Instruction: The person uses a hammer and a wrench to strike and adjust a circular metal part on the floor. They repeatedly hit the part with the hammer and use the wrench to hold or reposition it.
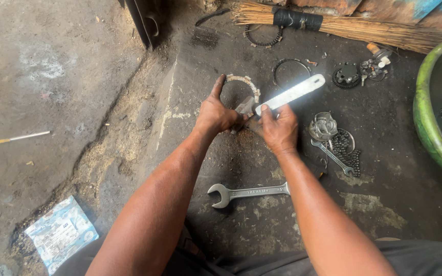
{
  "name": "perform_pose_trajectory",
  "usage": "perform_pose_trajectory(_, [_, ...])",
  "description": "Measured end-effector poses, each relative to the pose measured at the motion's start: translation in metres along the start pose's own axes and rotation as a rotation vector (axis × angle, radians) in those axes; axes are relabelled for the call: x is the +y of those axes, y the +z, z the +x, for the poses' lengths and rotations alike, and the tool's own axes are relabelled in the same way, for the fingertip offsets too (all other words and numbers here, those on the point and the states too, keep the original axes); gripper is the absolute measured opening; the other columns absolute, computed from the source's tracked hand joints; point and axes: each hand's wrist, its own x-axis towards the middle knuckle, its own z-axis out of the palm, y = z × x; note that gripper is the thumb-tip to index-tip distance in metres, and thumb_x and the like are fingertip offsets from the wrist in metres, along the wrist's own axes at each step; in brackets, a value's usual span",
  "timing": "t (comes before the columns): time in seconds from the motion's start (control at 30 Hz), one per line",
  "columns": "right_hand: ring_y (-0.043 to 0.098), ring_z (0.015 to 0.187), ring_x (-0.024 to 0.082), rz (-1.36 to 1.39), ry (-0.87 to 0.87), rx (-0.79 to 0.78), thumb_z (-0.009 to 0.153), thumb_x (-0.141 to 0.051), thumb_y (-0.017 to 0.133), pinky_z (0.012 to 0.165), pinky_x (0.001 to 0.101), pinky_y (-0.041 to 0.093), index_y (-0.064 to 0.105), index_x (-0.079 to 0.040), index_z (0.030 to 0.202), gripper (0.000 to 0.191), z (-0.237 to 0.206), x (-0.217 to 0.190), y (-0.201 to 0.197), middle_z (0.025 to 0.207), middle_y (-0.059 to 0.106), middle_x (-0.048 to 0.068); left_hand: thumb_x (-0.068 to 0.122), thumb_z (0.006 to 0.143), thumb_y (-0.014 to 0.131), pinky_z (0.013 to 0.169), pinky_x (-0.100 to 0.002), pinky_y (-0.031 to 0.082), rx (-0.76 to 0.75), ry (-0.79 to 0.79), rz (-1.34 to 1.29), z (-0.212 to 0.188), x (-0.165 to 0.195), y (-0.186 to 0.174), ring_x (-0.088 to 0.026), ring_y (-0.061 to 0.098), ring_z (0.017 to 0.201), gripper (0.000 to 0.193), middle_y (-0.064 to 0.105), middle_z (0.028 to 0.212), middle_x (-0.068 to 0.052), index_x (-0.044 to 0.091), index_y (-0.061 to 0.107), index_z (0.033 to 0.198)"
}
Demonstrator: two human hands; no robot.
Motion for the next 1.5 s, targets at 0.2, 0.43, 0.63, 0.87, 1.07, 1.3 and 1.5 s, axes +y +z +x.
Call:
perform_pose_trajectory(0.2, [0.066,0.074,0.014,-0.125,-0.135,-0.054,0.103,-0.022,0.065,0.067,0.0332,0.054,0.067,-0.005,0.104,0.018,-0.004,-0.011,0.0,0.084,0.072,0.006,0.003,0.069,0.082,0.059,-0.035,0.068,0.043,-0.065,-0.189,-0.014,0.001,-0.006,-0.032,0.079,0.093,0.121,0.06,0.139,-0.021,0.035,0.014,0.163])
perform_pose_trajectory(0.43, [0.065,0.086,0.02,-0.238,-0.131,-0.041,0.1,-0.025,0.07,0.075,0.0382,0.055,0.062,-0.001,0.113,0.028,0.007,-0.011,0.007,0.096,0.069,0.014,0.006,0.067,0.091,0.068,-0.035,0.067,0.078,-0.077,-0.101,-0.001,0.001,0.002,-0.029,0.068,0.109,0.126,0.053,0.144,-0.019,0.038,0.014,0.161])
perform_pose_trajectory(0.63, [0.068,0.092,0.021,-0.142,-0.277,-0.059,0.103,-0.022,0.062,0.082,0.04,0.054,0.057,-0.001,0.114,0.024,0.01,-0.005,0.013,0.098,0.068,0.011,0.01,0.07,0.088,0.064,-0.036,0.069,0.079,-0.112,-0.135,-0.007,0.0,0.0,-0.033,0.074,0.102,0.119,0.054,0.144,-0.021,0.038,0.017,0.161])
perform_pose_trajectory(0.87, [0.053,0.071,0.016,-0.279,-0.088,-0.105,0.104,-0.024,0.067,0.063,0.0364,0.048,0.059,-0.004,0.093,0.025,0.012,-0.011,0.01,0.078,0.058,0.009,0.005,0.071,0.085,0.062,-0.033,0.069,0.069,-0.097,-0.105,-0.005,0.002,0.002,-0.034,0.076,0.099,0.122,0.056,0.142,-0.023,0.039,0.011,0.162])
perform_pose_trajectory(1.07, [0.057,0.068,0.011,-0.216,-0.125,-0.117,0.102,-0.02,0.065,0.063,0.0328,0.05,0.058,-0.005,0.093,0.019,0.01,-0.014,0.01,0.075,0.062,0.003,0.01,0.07,0.087,0.065,-0.037,0.068,0.052,-0.121,-0.129,-0.004,0.001,0.003,-0.036,0.075,0.102,0.121,0.054,0.143,-0.021,0.04,0.014,0.161])
perform_pose_trajectory(1.3, [0.059,0.071,0.011,-0.247,-0.072,-0.133,0.101,-0.018,0.066,0.065,0.0317,0.052,0.059,-0.006,0.093,0.016,0.015,-0.016,0.011,0.079,0.064,0.003,0.012,0.066,0.093,0.08,-0.038,0.065,0.109,-0.025,-0.059,0.008,-0.008,0.008,-0.034,0.067,0.119,0.125,0.056,0.143,-0.021,0.037,0.015,0.161])
perform_pose_trajectory(1.5, [0.063,0.073,0.011,-0.273,-0.01,-0.207,0.099,-0.02,0.066,0.067,0.0308,0.051,0.064,-0.009,0.095,0.012,0.016,-0.02,0.006,0.083,0.07,0.001,0.011,0.065,0.09,0.079,-0.041,0.064,0.064,-0.105,-0.113,0.007,-0.005,0.009,-0.035,0.071,0.114,0.126,0.054,0.145,-0.02,0.04,0.014,0.161])
